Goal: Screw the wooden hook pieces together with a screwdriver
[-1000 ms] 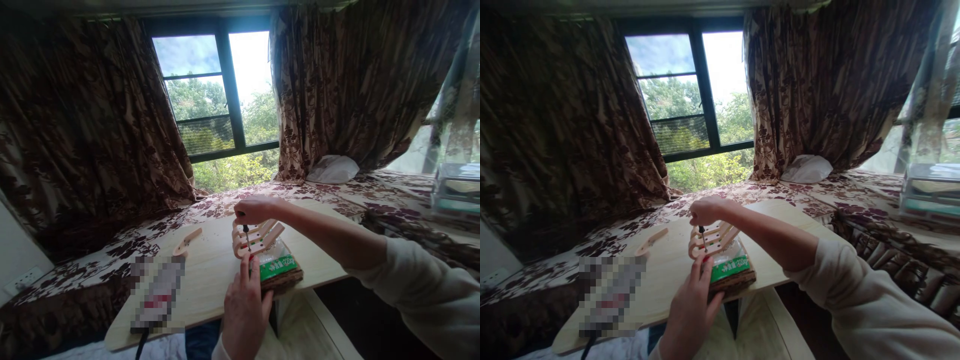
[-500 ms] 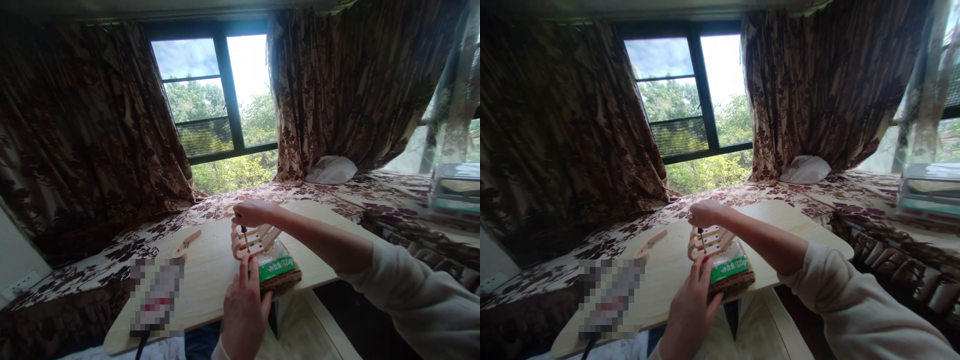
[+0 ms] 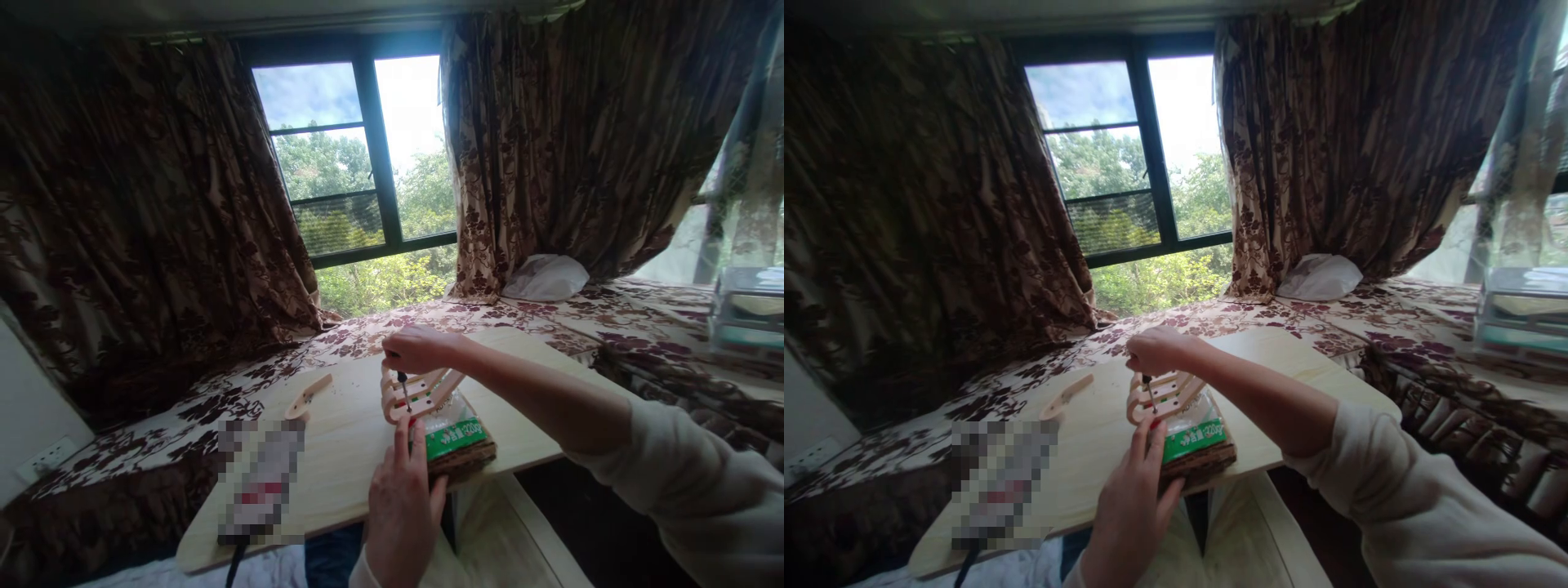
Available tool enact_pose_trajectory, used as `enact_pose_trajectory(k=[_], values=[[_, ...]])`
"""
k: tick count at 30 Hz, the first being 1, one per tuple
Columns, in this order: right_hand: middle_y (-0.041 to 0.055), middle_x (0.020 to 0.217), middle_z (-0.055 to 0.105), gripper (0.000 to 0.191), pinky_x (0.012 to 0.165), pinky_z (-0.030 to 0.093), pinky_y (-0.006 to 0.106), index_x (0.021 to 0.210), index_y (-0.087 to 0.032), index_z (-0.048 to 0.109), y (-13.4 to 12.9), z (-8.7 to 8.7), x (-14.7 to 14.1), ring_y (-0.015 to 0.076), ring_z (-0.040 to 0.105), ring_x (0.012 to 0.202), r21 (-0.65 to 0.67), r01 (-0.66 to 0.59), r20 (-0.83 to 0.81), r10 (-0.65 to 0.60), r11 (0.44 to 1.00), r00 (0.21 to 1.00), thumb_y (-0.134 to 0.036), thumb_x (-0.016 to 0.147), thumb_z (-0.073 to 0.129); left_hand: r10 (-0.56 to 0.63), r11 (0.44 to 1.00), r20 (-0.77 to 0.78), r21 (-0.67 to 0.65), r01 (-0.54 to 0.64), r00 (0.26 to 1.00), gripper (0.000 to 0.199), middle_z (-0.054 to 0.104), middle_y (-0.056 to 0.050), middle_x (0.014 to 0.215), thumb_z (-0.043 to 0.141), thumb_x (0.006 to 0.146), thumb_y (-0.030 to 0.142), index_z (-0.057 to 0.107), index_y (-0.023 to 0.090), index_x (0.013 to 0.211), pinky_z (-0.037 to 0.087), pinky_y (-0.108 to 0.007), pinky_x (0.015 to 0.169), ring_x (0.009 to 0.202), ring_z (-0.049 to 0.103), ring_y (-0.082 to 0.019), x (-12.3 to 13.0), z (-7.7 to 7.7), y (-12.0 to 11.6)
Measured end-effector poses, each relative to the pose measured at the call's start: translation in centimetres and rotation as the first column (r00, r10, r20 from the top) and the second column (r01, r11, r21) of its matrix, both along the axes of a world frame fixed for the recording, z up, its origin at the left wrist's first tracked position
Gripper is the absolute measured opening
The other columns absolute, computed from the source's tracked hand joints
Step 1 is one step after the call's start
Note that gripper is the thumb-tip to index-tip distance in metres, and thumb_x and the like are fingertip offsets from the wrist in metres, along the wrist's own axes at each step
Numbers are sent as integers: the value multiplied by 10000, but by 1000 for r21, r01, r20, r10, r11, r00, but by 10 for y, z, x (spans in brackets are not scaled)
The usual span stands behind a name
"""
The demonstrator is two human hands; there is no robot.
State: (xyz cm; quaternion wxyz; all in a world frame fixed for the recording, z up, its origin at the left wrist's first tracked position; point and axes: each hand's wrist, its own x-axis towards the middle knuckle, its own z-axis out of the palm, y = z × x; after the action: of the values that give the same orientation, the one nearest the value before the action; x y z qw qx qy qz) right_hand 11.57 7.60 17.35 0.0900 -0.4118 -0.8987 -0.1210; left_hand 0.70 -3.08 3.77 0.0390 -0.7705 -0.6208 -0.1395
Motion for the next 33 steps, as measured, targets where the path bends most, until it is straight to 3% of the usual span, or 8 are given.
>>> enact_pose_trajectory(k=[6, 12, 14, 21, 26, 33], values=[[129, 880, 694, 351, 522, 314, 265, 928, -139, 666, 8, 4, 3, 198, 616, 732, -27, 68, 1, -68, 997, 998, -361, 891, 397, 12, 1000, -12, -7, -12, 1000, 630, 184, -74, 1507, 473, 820, 235, 272, 189, 1414, 389, -327, 997, 1214, 452, -224, -1, -2, 1], [34, 858, 698, 212, 514, 288, 242, 914, -221, 665, -15, 13, 14, 135, 569, 679, -57, -175, 31, 177, 983, 984, -310, 836, 489, -11, 999, 4, 38, 11, 1000, 634, 171, -63, 1512, 463, 821, 245, 259, 189, 1419, 409, -321, 976, 1218, 448, -226, -2, -7, 3], [37, 864, 698, 216, 522, 285, 248, 925, -223, 662, -19, 12, 12, 139, 571, 690, -42, -197, 34, 198, 980, 980, -292, 845, 473, -14, 999, 3, 52, 14, 1000, 626, 181, -64, 1508, 454, 828, 246, 257, 188, 1419, 406, -326, 979, 1211, 452, -226, -2, -7, 2], [113, 929, 692, 296, 551, 328, 257, 956, -166, 667, -3, 9, -2, 190, 612, 782, -62, -12, 33, 14, 998, 999, -314, 880, 421, 3, 1000, -38, 22, -2, 999, 636, 189, -62, 1507, 471, 816, 259, 269, 194, 1416, 408, -309, 973, 1164, 493, -226, 0, 0, 1], [130, 894, 694, 352, 518, 324, 257, 934, -136, 675, 3, 12, 2, 191, 611, 722, -79, 51, 46, -48, 996, 998, -369, 877, 417, 17, 1000, -36, 7, -17, 999, 626, 195, -64, 1505, 463, 817, 248, 277, 198, 1413, 408, -308, 970, 1181, 482, -218, -1, -2, 2], [39, 873, 697, 218, 538, 306, 247, 930, -217, 652, -20, 13, 12, 142, 573, 700, -51, -191, 54, 194, 980, 980, -278, 847, 460, -2, 999, -7, 38, 2, 1000, 632, 158, -57, 1516, 456, 826, 244, 251, 190, 1422, 395, -320, 989, 1215, 449, -223, -1, -6, 2]])
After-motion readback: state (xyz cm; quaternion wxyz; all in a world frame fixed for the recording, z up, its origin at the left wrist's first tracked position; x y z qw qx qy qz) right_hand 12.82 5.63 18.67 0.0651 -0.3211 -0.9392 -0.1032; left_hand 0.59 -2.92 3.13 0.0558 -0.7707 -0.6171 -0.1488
